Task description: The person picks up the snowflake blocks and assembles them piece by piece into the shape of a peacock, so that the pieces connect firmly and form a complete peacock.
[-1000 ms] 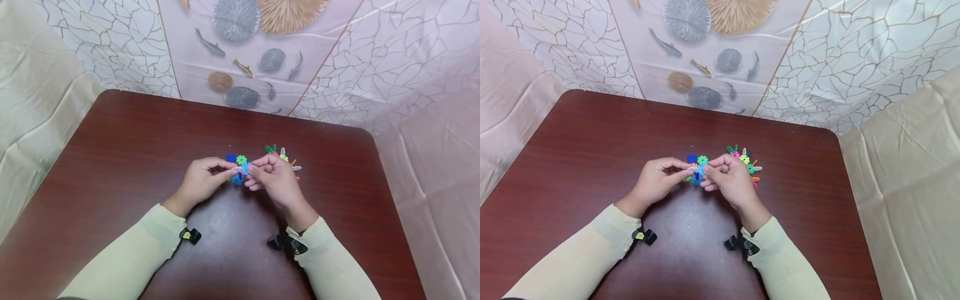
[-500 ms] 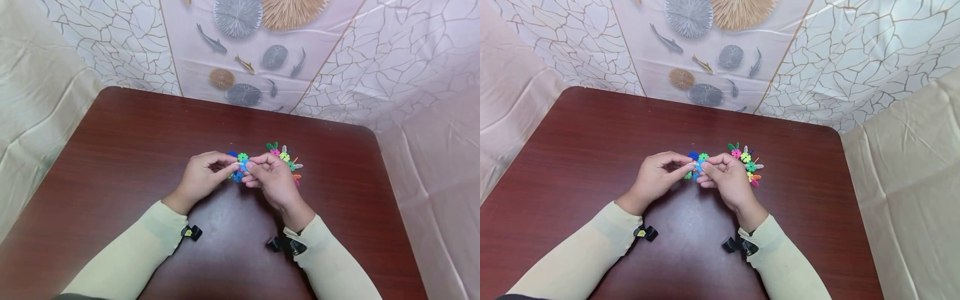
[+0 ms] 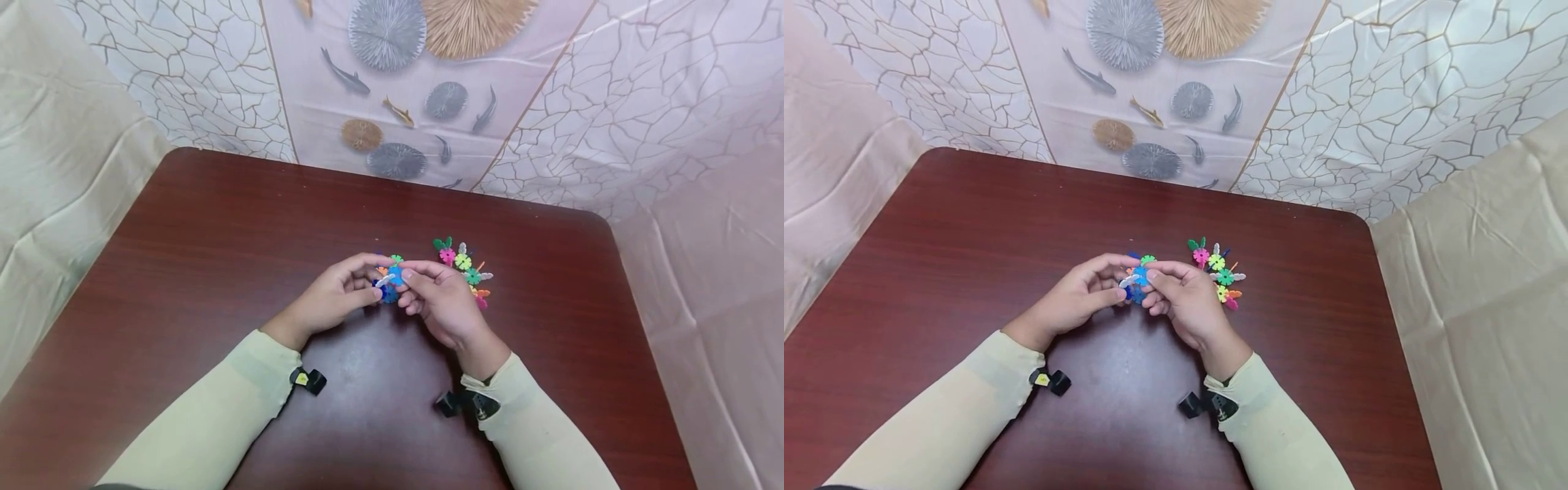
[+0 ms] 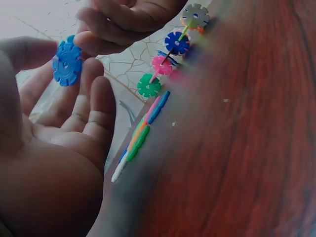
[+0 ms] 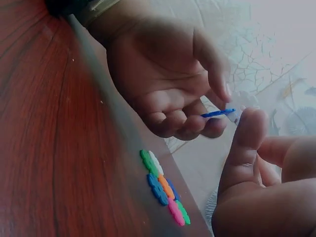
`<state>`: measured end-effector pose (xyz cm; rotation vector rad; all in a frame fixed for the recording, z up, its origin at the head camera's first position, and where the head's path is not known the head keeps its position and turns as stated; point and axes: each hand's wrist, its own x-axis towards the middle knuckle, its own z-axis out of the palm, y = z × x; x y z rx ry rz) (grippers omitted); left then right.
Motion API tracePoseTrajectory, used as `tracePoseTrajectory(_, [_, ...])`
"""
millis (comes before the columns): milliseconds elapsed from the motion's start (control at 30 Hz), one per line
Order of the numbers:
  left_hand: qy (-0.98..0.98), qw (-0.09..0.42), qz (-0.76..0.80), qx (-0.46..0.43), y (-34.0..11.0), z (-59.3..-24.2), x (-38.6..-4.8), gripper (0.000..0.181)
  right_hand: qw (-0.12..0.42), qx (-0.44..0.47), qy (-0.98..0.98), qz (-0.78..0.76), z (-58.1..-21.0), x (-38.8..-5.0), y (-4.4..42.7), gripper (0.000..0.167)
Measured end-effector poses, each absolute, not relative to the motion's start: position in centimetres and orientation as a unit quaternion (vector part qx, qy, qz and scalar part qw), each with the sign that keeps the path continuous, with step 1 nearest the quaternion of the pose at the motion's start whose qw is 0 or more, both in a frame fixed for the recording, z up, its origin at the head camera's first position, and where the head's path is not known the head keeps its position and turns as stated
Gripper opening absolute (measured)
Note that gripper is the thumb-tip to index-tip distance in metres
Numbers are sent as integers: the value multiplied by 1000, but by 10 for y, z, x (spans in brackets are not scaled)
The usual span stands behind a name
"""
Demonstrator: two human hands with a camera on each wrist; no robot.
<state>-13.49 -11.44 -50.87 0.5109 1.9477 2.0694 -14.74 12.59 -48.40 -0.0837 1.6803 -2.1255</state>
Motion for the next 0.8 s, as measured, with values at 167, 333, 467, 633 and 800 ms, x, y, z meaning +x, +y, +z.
tracePoseTrajectory(167, [680, 104, 710, 151, -115, -511, -136, 39, 195, -58, 714, -670, -486, -149, 127, 27])
tracePoseTrajectory(333, [663, 87, 738, 92, -118, -510, -138, 37, 151, -148, 890, -405, -488, -147, 124, 30])
tracePoseTrajectory(467, [640, 102, 759, 66, -118, -510, -140, 37, 125, -187, 927, -299, -490, -145, 118, 32])
tracePoseTrajectory(633, [600, 115, 789, 64, -116, -508, -139, 35, 119, -194, 932, -281, -489, -143, 116, 17])
tracePoseTrajectory(800, [569, 122, 810, 70, -117, -506, -138, 33, 134, -178, 934, -278, -488, -144, 118, 27])
